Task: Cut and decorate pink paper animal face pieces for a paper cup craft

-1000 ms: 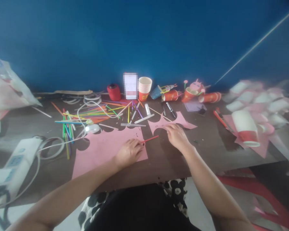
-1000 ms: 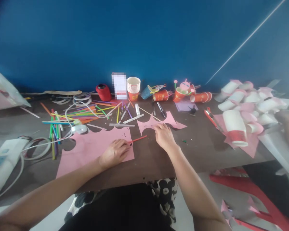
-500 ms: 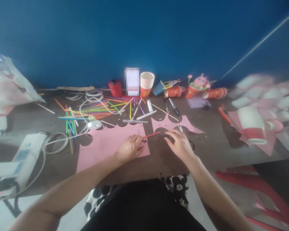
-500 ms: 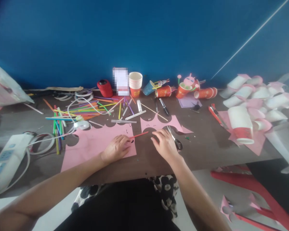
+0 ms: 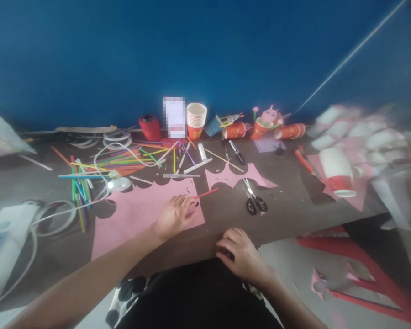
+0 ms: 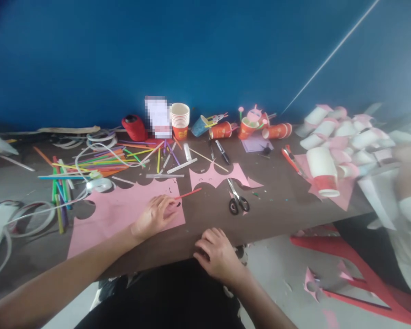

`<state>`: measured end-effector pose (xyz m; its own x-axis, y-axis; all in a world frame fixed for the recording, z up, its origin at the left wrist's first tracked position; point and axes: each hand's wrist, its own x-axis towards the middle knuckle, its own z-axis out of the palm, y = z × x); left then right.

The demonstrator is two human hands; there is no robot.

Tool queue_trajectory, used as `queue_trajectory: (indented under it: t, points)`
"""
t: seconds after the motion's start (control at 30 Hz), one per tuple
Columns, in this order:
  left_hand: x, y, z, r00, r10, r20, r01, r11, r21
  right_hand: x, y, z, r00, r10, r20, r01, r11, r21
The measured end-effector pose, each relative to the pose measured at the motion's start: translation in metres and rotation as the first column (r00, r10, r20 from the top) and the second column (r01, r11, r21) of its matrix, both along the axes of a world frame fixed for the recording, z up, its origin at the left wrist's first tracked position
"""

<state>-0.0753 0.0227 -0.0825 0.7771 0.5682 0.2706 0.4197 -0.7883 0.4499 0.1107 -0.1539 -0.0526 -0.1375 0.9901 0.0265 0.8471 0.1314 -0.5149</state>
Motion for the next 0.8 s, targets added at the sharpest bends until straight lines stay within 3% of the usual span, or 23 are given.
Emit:
queue_trajectory:
  t: [0.1, 0.2, 0.27, 0.33, 0.43, 0.57, 0.7, 0.8]
  points:
    - [0.001, 0.001, 0.0, 1.0, -0.002, -0.007, 0.002, 1.0, -0.006, 0.018, -0.001, 0.003, 0.999, -0.024, 0.04, 0.026, 0.998, -0.059]
    - [0.001, 0.002, 0.0, 1.0, -0.005, 0.014, 0.004, 1.0, 0.016, 0.055, 0.01, 0.003, 0.98, -0.19, 0.053, 0.187, 0.981, 0.059]
    - [0.001, 0.002, -0.001, 1.0, -0.007, 0.017, 0.007, 1.0, 0.026, 0.085, 0.024, -0.001, 0.92, -0.383, 0.082, 0.359, 0.908, 0.214]
    - [0.002, 0.002, -0.001, 1.0, -0.007, 0.009, 0.007, 1.0, 0.031, 0.116, 0.041, -0.007, 0.82, -0.558, 0.129, 0.51, 0.814, 0.277]
    - [0.002, 0.002, -0.001, 1.0, -0.008, 0.0, 0.008, 0.999, 0.033, 0.152, 0.067, -0.013, 0.707, -0.702, 0.088, 0.668, 0.703, 0.242]
    - [0.002, 0.003, 0.0, 1.0, -0.009, -0.005, 0.009, 0.999, 0.031, 0.173, 0.092, -0.005, 0.727, -0.687, -0.013, 0.684, 0.722, 0.103]
    - [0.002, 0.002, 0.002, 1.0, -0.007, -0.012, 0.007, 1.0, 0.016, 0.168, 0.11, 0.014, 0.756, -0.635, -0.16, 0.643, 0.766, -0.001]
    - [0.001, 0.001, 0.002, 1.0, -0.002, -0.017, 0.002, 1.0, 0.007, 0.158, 0.115, 0.018, 0.712, -0.6, -0.365, 0.615, 0.784, -0.088]
